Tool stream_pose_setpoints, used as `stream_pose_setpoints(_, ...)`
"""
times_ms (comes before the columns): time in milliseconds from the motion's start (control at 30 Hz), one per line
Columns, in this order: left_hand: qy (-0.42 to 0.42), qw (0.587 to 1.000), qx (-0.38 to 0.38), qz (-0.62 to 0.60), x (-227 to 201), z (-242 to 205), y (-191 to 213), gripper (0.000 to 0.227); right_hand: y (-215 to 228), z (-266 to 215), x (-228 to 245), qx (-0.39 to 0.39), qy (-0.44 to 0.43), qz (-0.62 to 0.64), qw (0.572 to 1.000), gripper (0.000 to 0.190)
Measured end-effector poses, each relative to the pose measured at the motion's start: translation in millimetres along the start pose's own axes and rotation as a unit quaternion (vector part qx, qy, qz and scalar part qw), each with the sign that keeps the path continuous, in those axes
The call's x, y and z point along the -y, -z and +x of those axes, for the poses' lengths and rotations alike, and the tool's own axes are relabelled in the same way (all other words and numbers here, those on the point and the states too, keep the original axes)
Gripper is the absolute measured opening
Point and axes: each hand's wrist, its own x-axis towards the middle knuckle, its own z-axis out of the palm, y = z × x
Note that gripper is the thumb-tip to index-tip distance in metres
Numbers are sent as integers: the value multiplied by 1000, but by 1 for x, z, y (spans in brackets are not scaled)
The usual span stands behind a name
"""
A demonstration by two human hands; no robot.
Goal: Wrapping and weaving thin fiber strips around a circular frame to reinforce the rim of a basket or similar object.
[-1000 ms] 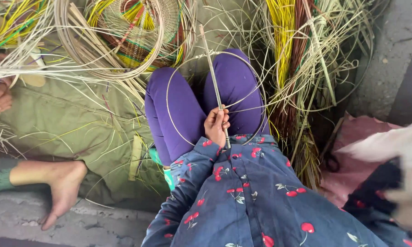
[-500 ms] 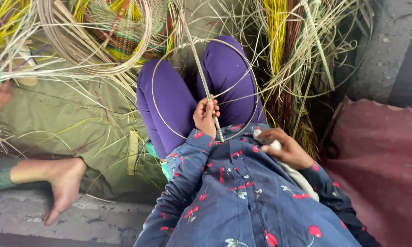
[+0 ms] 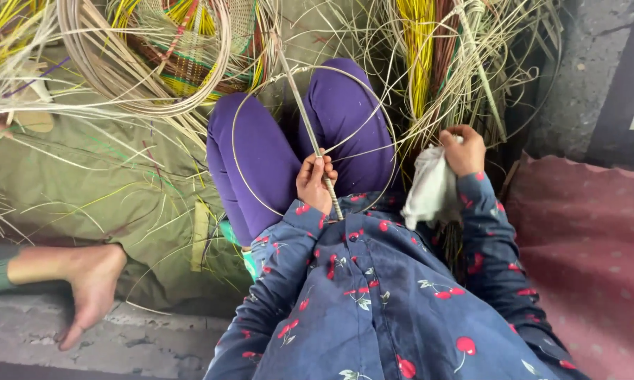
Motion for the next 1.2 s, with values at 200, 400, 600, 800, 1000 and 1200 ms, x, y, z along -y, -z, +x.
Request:
stream_pose_setpoints(200,48,999,-2,21,3,-1,4,21,-10,24,-3,5,-24,45,999,20)
stream_pose_setpoints(400,7,981,34,189,-1,4,21,25,59,-23,13,118,-23,128,984,20)
stream_pose_setpoints(600,-263,830,59,488,-60,-39,-23,41,93,-63,-5,341,-38,363,866,19)
stream_pose_setpoints(800,-322,780,155,514,-99,-75,-71,20,109,-103,51,291,-13,353,889,12)
stream_pose_setpoints(1000,-409,733,230,493,-75,-69,-76,12,61,-116,119,241,169,234,927,9)
stream_pose_setpoints(1200,-498,606,158,600,-59,-64,-71,22,11,-103,141,168,163,257,938,9)
